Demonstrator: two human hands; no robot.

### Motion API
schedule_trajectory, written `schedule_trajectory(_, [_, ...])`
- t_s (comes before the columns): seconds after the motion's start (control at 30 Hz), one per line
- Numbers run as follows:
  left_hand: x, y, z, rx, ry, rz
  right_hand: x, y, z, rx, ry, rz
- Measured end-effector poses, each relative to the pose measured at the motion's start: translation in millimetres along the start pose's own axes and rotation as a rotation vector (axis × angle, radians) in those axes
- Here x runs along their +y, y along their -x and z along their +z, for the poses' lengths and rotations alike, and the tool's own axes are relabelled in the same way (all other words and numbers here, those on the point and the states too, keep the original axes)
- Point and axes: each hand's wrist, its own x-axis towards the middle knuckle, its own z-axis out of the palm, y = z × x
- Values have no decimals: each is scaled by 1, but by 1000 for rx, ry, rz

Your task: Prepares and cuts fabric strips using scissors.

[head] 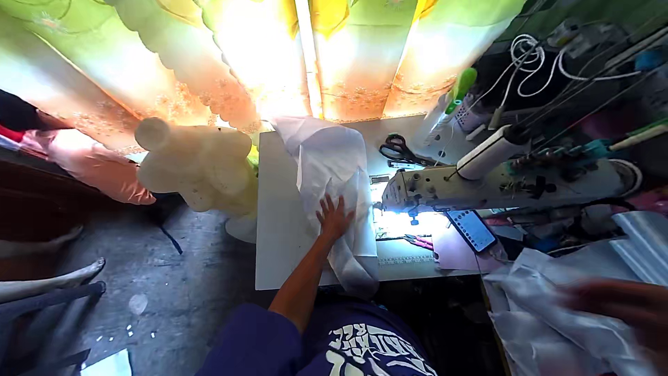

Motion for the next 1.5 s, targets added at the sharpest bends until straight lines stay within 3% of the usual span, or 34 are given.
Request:
schedule_trajectory(0.1, [13,28,-12,-88,42,-60,64,-99,141,-88,107,234])
schedule_trajectory(0.2, [13,56,-29,-170,-23,-53,124,-165,238,-90,198,285])
schedule_trajectory(0.3, [-5,39,-58,-186,-60,-29,169,-189,310,119,438,236])
schedule_trajectory(0.4, [-27,1,-89,-105,-53,43,200,-181,346,253,677,90])
schedule_trajectory(0.5, [-51,-42,-105,68,-178,236,219,-164,354,309,786,-7])
schedule_trajectory(0.63, [-79,-99,-100,75,-318,356,226,-160,360,389,882,21])
schedule_trajectory(0.77, [-105,-120,-101,166,-384,465,219,-174,377,438,885,60])
schedule_trajectory(0.87, [-124,-117,-101,230,-430,506,221,-170,385,456,932,52])
schedule_trajectory(1.1, [-121,-122,-113,118,-451,476,219,-172,386,458,923,47])
schedule_trajectory(1.2, [-126,-105,-112,300,-309,476,210,-172,384,448,871,59])
schedule_trajectory(1.3, [-136,-85,-122,426,-249,333,200,-176,380,460,829,86])
schedule_trajectory(1.5, [-155,-37,-104,289,-313,303,198,-173,340,478,794,207])
